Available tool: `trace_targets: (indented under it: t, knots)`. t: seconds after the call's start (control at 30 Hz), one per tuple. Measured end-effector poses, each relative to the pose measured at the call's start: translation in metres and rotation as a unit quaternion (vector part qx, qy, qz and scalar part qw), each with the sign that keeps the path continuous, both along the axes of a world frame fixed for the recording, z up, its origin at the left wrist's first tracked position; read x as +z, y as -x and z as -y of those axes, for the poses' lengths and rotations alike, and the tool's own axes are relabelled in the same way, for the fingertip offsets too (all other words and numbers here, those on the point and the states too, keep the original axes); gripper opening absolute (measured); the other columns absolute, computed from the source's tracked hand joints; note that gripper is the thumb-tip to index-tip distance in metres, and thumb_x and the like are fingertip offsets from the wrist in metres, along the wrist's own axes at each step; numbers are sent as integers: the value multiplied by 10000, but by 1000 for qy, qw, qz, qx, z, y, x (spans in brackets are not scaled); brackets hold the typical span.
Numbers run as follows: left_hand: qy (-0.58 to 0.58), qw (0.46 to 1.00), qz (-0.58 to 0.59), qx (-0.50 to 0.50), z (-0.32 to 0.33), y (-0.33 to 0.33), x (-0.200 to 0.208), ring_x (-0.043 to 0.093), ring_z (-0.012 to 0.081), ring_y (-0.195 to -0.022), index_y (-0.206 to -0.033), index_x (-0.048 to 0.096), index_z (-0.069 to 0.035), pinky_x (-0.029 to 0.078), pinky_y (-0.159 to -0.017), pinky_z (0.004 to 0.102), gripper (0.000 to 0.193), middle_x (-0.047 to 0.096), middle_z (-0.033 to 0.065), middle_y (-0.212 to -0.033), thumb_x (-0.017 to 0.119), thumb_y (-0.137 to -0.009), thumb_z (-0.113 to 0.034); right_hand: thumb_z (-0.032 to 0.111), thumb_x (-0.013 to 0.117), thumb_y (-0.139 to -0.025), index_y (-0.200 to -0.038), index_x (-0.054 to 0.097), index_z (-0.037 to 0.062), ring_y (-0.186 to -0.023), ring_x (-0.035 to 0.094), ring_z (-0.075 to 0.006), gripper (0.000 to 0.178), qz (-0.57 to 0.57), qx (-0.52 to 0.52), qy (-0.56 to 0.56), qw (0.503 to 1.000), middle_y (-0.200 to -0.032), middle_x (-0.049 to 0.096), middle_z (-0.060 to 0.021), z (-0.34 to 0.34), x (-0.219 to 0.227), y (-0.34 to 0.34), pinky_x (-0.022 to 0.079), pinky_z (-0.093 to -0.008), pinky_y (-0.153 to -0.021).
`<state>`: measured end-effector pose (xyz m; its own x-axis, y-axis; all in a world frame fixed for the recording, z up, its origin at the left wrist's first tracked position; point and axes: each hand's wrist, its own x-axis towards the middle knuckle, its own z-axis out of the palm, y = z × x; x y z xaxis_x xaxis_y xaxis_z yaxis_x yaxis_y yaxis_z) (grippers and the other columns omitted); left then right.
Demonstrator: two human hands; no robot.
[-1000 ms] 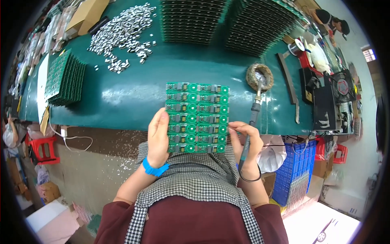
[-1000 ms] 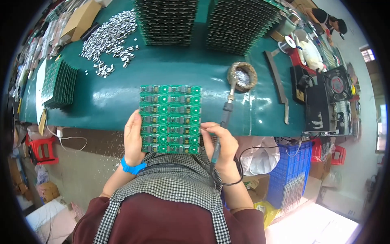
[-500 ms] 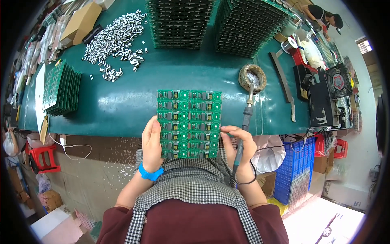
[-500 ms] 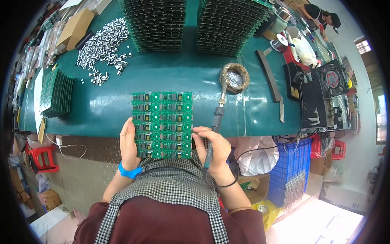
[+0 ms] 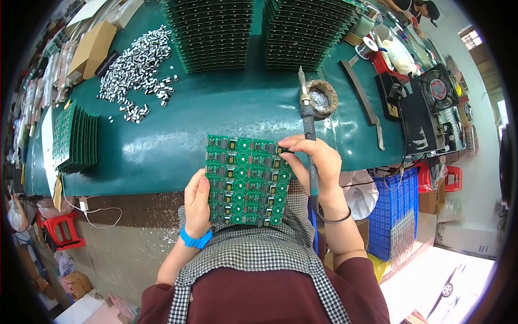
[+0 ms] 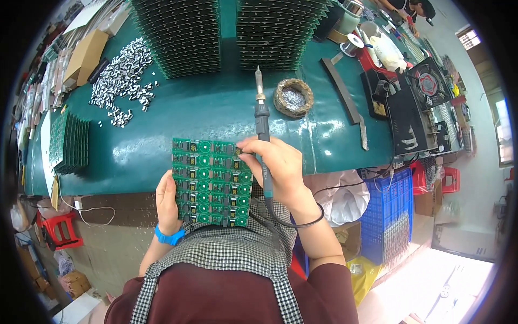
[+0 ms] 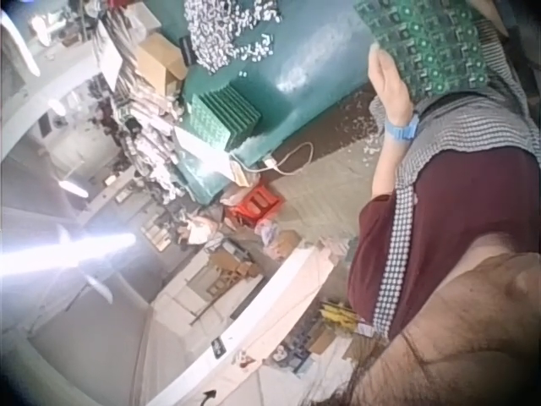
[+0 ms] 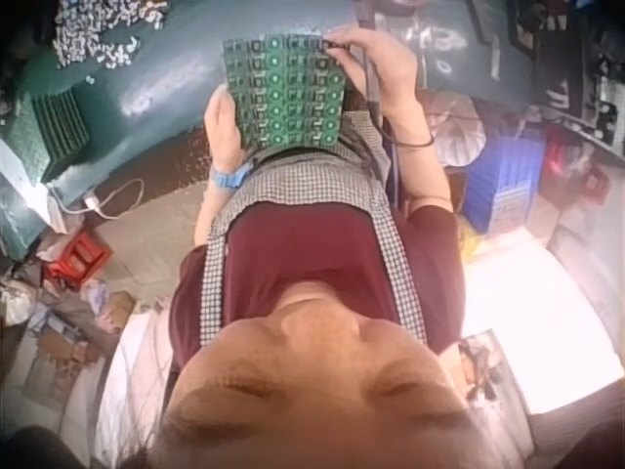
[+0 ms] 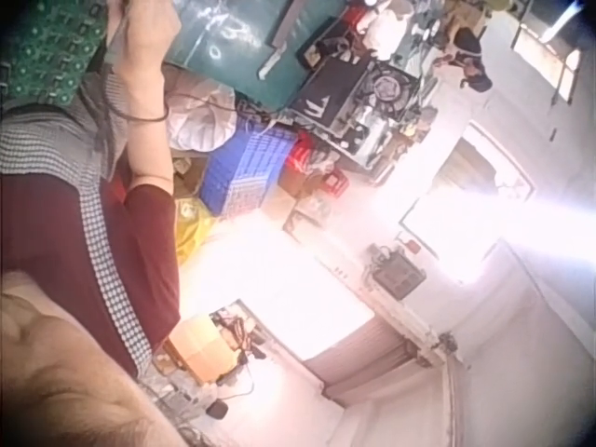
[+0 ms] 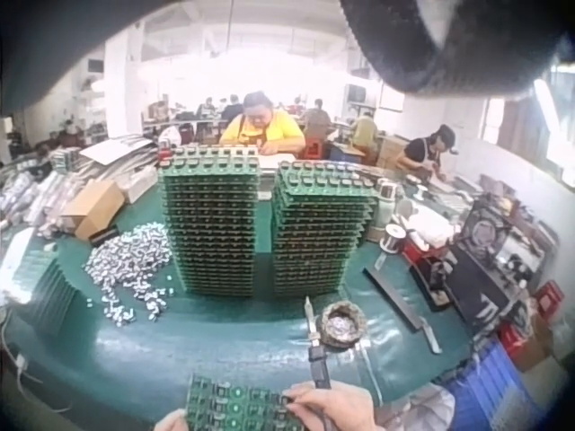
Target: The person turns a circuit board panel, solders electronic components onto it using a soldering iron, and places the board aside.
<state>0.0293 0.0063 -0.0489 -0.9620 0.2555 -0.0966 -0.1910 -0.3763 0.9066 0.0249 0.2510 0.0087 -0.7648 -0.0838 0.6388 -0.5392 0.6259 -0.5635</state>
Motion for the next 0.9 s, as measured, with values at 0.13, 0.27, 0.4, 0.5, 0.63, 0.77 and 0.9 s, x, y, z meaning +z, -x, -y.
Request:
trace_targets:
  t: [0.13,0.27,0.4,0.5,0.63,0.77,0.9]
  knots:
    - [-10,1000,-20,-11,2,-4,-5,635,109,-874,-1177,531,11,525,-754,247,312,649,62,-1045,380,-1032,-220,-86,725,-713,-879,513,30,-835,691,-245,294,-24,-14,19,999,-903,702,-120,3,-5,-4,544,-299,-717]
    - [-22,1000,-9,3,0,-6,-8,635,112,-882,-1184,525,12,525,-759,248,310,648,63,-1047,378,-1032,-214,-76,731,-690,-919,556,26,-789,683,-260,306,-54,-17,45,997,-884,691,-109,7,-13,-3,547,-317,-653]
    - [-15,999,39,24,-5,-6,-3,607,92,-883,-1145,551,14,496,-773,239,302,641,50,-1036,415,-1023,-226,-78,734,-686,-933,552,33,-815,684,-265,326,-28,-28,34,999,-911,692,-112,5,-15,-4,550,-319,-692]
    - [-5,998,60,27,-4,0,4,579,73,-886,-1119,566,15,469,-789,231,301,633,32,-1018,427,-1021,-233,-76,734,-691,-938,554,37,-845,688,-261,326,-23,-45,49,998,-959,698,-121,2,-17,-4,547,-316,-721]
    - [-24,996,74,33,-2,10,9,578,71,-858,-1106,573,9,472,-771,233,307,631,24,-992,408,-1026,-237,-76,726,-709,-941,559,39,-881,693,-244,309,-29,-73,58,995,-1017,699,-135,3,-24,-14,543,-302,-747]
    - [-36,996,68,49,-1,16,7,578,64,-847,-1095,578,0,473,-759,227,302,631,19,-986,394,-1031,-231,-84,710,-727,-951,560,33,-886,703,-243,294,26,-41,122,991,-986,702,-145,18,-42,-25,555,-292,-730]
    - [-22,996,52,64,0,17,4,637,101,-838,-1139,552,13,529,-736,250,347,657,62,-1003,402,-1025,-278,-99,684,-748,-963,555,20,-890,702,-252,277,20,-55,140,988,-969,702,-153,26,-55,-28,562,-300,-724]
